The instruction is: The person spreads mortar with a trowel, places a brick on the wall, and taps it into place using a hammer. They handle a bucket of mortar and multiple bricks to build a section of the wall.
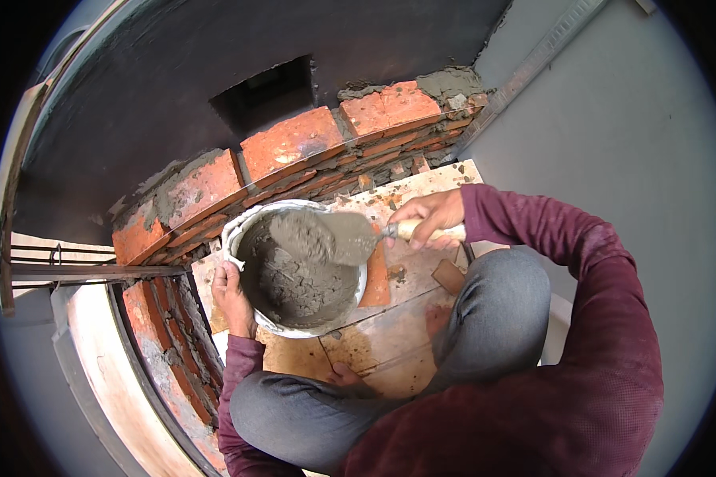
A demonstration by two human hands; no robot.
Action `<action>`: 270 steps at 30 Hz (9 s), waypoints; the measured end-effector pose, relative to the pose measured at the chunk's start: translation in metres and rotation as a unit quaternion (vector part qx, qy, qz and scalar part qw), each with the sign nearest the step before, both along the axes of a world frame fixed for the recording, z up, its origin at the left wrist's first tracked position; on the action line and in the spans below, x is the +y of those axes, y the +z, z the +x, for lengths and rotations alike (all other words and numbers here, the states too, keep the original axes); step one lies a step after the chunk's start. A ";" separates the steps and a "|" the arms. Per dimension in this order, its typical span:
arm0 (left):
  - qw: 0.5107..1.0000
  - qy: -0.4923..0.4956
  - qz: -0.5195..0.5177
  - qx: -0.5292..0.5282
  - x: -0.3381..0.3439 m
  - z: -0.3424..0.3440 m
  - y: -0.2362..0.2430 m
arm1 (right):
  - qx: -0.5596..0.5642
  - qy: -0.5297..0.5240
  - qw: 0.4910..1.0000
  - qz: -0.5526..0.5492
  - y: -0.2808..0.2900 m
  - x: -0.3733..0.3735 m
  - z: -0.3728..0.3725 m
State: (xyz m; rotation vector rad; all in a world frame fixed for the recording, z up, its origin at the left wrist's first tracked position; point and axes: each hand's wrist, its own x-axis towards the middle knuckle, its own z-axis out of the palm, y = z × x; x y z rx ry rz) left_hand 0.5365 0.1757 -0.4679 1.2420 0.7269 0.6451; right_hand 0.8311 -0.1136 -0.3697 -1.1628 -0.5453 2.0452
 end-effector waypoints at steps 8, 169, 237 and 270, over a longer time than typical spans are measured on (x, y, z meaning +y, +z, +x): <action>0.999 0.025 0.027 -0.004 0.004 -0.019 -0.018 | -0.237 -0.270 0.933 -0.016 0.100 0.011 0.030; 0.991 -0.097 0.075 0.048 -0.019 0.060 0.023 | -0.963 0.140 0.230 0.015 0.106 -0.034 0.137; 0.995 -0.075 0.060 0.036 -0.009 0.044 0.025 | -0.872 0.162 0.463 -0.003 0.087 -0.001 0.090; 0.989 -0.120 0.083 0.035 -0.009 0.055 0.029 | -0.862 0.210 0.457 -0.058 0.087 0.048 0.100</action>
